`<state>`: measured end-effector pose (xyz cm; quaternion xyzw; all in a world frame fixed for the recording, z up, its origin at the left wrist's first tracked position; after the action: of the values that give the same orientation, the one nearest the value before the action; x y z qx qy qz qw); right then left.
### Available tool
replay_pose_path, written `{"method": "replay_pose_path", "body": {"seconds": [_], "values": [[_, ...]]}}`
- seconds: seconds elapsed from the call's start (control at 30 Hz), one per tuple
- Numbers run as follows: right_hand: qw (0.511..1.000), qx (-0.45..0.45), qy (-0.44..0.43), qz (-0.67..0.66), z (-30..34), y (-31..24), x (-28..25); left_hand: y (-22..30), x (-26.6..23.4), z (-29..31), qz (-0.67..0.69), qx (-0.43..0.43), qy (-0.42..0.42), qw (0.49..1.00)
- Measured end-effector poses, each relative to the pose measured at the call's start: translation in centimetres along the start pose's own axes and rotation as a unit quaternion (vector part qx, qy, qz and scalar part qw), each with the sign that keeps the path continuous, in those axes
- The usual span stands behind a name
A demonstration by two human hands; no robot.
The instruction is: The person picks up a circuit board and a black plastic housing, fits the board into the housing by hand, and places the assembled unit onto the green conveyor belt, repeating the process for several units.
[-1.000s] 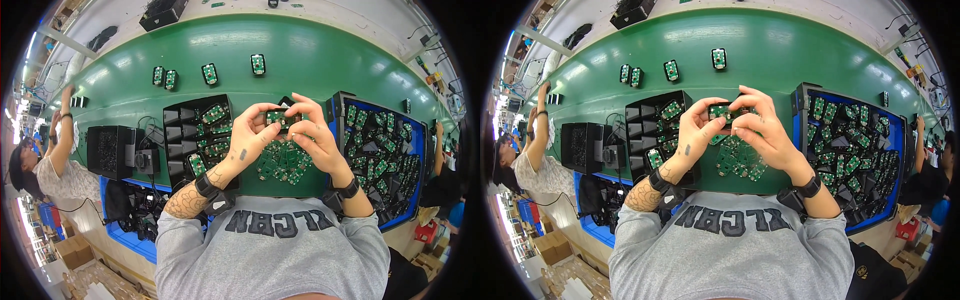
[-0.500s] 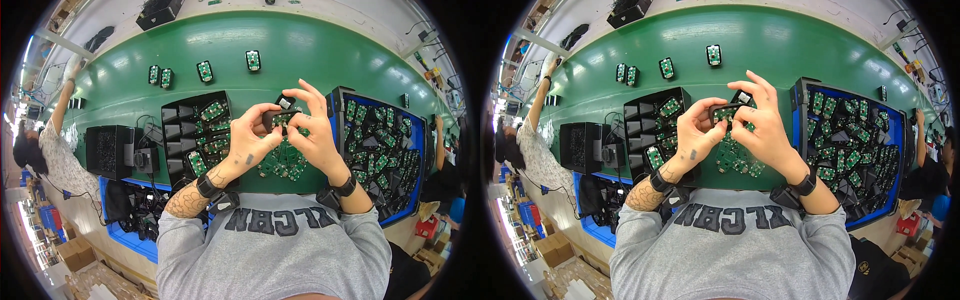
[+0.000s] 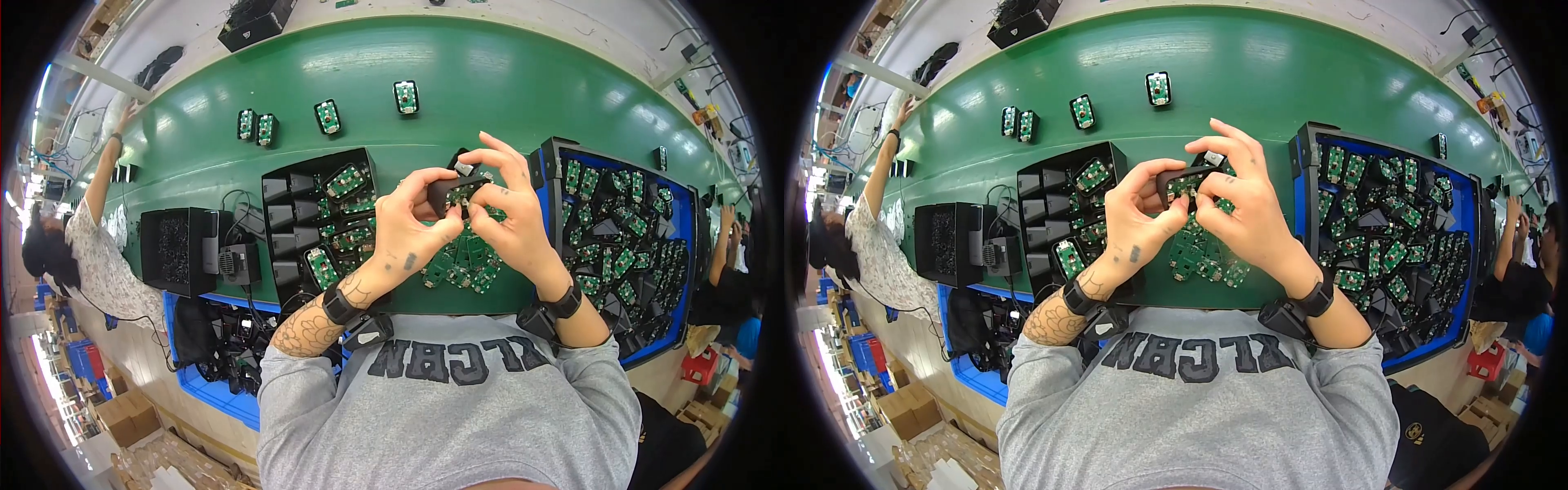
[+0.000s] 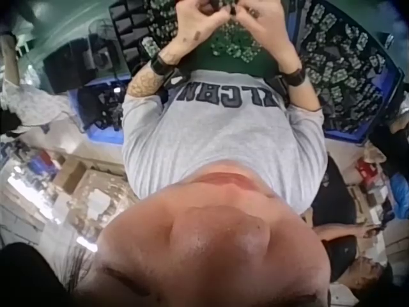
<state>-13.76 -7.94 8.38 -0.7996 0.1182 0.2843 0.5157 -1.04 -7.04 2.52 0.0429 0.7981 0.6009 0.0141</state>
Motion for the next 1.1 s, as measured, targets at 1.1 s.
{"method": "replay_pose_path", "body": {"seconds": [1.1], "values": [[0.989,0.085,-0.048,0.115,0.1,4.7,1.6,1.1,2.0,-0.7,-0.407,0.214,-0.081,0.884]]}}
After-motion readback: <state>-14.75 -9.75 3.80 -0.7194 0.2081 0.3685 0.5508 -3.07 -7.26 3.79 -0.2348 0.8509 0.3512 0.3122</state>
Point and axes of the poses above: each hand's wrist, its own z-axis away from the middle knuckle, its own x-axis out of the palm, y = z × x, the point moved 9 cm from there along -z, towards the middle knuckle, and after that the axes turned 14 degrees about x, right-handed, at the moved point
